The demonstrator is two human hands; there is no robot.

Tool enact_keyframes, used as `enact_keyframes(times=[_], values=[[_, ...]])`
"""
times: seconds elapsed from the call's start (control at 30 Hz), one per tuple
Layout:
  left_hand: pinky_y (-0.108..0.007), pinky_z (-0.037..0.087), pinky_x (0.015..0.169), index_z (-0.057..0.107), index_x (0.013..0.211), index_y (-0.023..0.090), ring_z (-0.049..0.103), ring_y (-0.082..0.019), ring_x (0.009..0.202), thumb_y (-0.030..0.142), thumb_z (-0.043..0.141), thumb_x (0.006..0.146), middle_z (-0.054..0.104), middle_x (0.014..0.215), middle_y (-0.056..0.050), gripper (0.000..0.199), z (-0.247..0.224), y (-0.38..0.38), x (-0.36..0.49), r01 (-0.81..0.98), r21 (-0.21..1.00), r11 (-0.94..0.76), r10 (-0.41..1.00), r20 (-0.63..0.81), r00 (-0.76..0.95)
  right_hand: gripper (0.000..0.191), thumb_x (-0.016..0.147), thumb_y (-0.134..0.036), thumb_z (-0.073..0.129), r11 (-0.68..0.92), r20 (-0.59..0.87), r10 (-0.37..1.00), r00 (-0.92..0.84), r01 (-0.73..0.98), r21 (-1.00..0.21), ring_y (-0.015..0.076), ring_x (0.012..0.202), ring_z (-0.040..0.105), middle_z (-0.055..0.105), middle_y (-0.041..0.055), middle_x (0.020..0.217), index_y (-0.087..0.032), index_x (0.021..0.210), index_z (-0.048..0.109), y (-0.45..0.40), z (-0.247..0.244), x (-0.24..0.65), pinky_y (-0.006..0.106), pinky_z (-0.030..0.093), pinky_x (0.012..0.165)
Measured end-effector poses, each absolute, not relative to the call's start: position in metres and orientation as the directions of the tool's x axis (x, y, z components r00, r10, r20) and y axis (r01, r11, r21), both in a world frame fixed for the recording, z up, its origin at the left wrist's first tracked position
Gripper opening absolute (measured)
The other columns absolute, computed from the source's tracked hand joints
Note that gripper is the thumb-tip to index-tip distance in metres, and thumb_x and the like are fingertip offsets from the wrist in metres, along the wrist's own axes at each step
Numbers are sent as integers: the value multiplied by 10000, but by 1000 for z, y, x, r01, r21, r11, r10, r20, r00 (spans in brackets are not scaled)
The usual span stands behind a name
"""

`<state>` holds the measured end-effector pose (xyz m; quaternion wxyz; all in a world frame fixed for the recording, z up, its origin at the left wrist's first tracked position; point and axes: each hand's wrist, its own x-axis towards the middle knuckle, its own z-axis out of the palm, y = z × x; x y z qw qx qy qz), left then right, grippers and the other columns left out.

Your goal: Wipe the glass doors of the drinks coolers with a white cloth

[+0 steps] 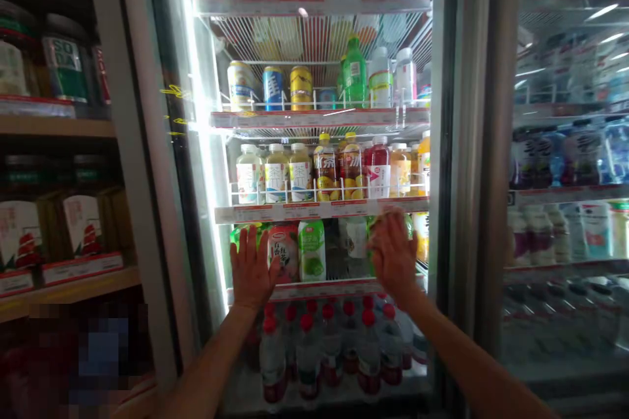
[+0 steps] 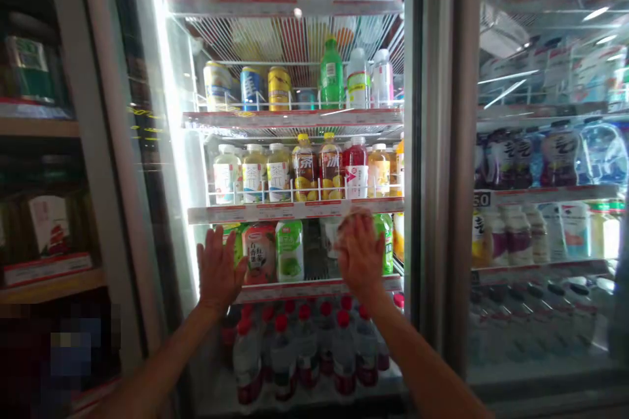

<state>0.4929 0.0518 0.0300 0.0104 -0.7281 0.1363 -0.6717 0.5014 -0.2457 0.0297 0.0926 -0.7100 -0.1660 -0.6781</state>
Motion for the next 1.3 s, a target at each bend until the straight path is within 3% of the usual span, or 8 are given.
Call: enact_keyframes(times=[0.13,0.3,0.37,0.6,0.83,1.03,1.1,1.3], values=[[-494,97,1107,104,1427,183,54,-270,1387,290,428,855,84,1509,-123,667,30,50,493,-178,-193,-965,-205,977,51,619,867,-271,378,-955,989,-145,-16,263,-136,306,1364,170,267,182,1452,-138,1433,167,-265,49,509,572,201,1033],[-490,111,1107,112,1426,184,56,-266,1387,289,433,857,102,1505,-134,662,31,51,490,-178,-184,-967,-201,976,85,589,833,-214,411,-824,932,357,56,489,286,234,1366,189,419,109,1384,-159,1403,272,-191,32,491,488,137,1098],[-488,115,1108,128,1424,182,65,-263,1387,291,433,857,122,1501,-137,652,31,51,489,-177,-171,-969,-190,977,97,573,830,-211,415,-798,913,406,48,506,328,223,1355,222,436,95,1374,-178,1391,298,-194,31,491,485,119,1103],[-514,104,1103,119,1425,178,57,-279,1385,302,413,860,103,1504,-136,649,28,50,493,-192,-152,-970,-173,980,96,606,858,-275,372,-940,977,-213,-9,273,-203,310,1361,172,262,186,1452,-128,1422,205,-282,66,516,577,188,1034],[-521,133,1098,103,1427,194,57,-280,1385,292,431,856,100,1506,-132,665,30,52,489,-171,-150,-974,-174,975,139,609,841,-217,385,-831,933,355,52,474,290,220,1360,210,421,78,1386,-199,1423,206,-196,54,495,487,115,1100],[-525,118,1097,100,1427,181,49,-284,1386,279,418,860,93,1505,-142,658,29,49,491,-180,-153,-972,-173,979,103,576,874,-300,324,-941,979,-205,-18,280,-192,290,1350,219,319,198,1421,-70,1398,257,-283,93,516,509,180,1061],[-529,106,1097,96,1428,180,49,-286,1385,276,415,859,91,1506,-142,659,29,48,491,-182,-155,-971,-173,981,90,581,875,-311,312,-933,967,-254,-18,269,-240,299,1358,187,305,203,1427,-55,1394,259,-284,104,517,522,193,1052],[-510,143,1098,81,1429,200,67,-273,1386,259,433,855,108,1506,-128,675,32,49,487,-169,-166,-972,-185,978,98,588,826,-224,396,-818,918,397,-4,452,356,218,1369,178,405,90,1396,-161,1398,281,-204,86,501,469,129,1105]])
